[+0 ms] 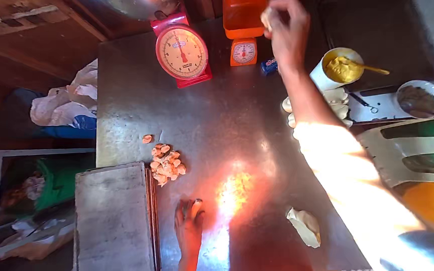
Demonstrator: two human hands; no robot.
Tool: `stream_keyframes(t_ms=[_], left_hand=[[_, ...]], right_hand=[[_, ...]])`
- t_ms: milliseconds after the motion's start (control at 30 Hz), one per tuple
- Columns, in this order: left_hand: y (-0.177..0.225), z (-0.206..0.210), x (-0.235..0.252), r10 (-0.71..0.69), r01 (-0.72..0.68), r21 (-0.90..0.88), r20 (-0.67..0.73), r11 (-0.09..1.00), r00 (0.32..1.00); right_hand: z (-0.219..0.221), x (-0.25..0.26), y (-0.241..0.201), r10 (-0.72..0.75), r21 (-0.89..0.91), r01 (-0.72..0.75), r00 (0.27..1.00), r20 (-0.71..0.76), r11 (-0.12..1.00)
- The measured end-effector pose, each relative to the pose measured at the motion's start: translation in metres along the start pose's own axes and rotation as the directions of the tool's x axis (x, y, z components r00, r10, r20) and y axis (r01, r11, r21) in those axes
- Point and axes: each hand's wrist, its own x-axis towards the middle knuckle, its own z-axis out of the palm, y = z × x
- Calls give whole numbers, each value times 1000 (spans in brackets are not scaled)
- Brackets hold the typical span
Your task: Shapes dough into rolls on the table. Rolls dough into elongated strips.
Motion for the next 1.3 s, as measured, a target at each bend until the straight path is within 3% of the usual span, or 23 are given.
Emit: stream_keyframes(t_ms=[33, 100, 133, 200, 233, 267, 300, 333, 367, 400, 467, 567, 667, 700, 800, 833, 900, 1033, 1100, 1200, 1300], left_hand=[[4, 2, 0, 22, -22, 6, -24, 1000, 999], [5, 8, -1, 41, -42, -11, -92, 999, 995], [2, 10, -2, 37, -44, -63, -113, 997, 993], [-2, 5, -3, -70, 36, -305, -101, 952, 992], [0, -1, -4, -190, 139, -483, -60, 865, 980], [0, -7, -5, -317, 236, -659, -3, 714, 948], [-3, -13, -6, -409, 294, -800, 67, 524, 910], [-8, -19, -5, -464, 322, -884, 141, 338, 874], [-14, -23, -5, -480, 328, -919, 191, 218, 856], [-19, -26, -6, -478, 319, -929, 198, 187, 856], [-27, -35, -17, -423, 281, -902, 126, 328, 897], [-24, -52, -31, -277, 213, -697, 21, 685, 961], [-20, -70, -48, -92, 105, -591, 52, 800, 994], [-16, -77, -56, -40, 86, -585, 91, 806, 995], [-14, -92, -75, 119, -13, -606, 137, 796, 983], [-21, -91, -80, 177, -60, -612, 133, 789, 975], [-39, -89, -89, 265, -89, -663, 170, 743, 949], [-53, -90, -90, 250, 139, -701, 422, 699, 872], [-45, -100, -86, 194, 129, -663, 391, 738, 900], [-29, -122, -85, 129, 51, -616, 244, 786, 961], [-22, -134, -81, 34, 121, -537, 269, 835, 962]], right_hand=[[-11, -62, -7, 85, 57, -93, 987, 133, 994], [-11, -205, -3, 258, 31, -307, 847, 466, 951], [-5, -275, 12, 328, -58, -375, 712, 621, 925], [-2, -381, 23, 422, -305, -330, 383, 822, 893], [-2, -412, 23, 432, -354, -305, 245, 868, 884], [0, -432, 21, 419, -362, -296, 155, 895, 884], [4, -441, 17, 393, -342, -298, 134, 910, 891], [12, -439, 9, 367, -308, -299, 162, 916, 903], [23, -430, 0, 339, -277, -278, 209, 917, 920], [36, -418, -11, 312, -252, -235, 263, 913, 939], [65, -395, -37, 265, -245, -102, 359, 895, 964], [94, -380, -84, 158, -208, 40, 512, 844, 977], [87, -415, -127, 11, -104, 86, 719, 695, 991], [79, -441, -135, 10, -109, 85, 742, 670, 990], [57, -531, -145, 93, -209, 144, 564, 820, 967], [52, -559, -143, 73, -195, 171, 540, 838, 966], [44, -584, -146, 10, -132, 179, 558, 830, 975], [45, -570, -170, -207, 11, 313, 600, 773, 950], [55, -562, -180, -268, 21, 400, 574, 774, 916], [68, -552, -175, -98, -150, 445, 486, 869, 883], [76, -542, -182, -36, -187, 391, 498, 867, 901]])
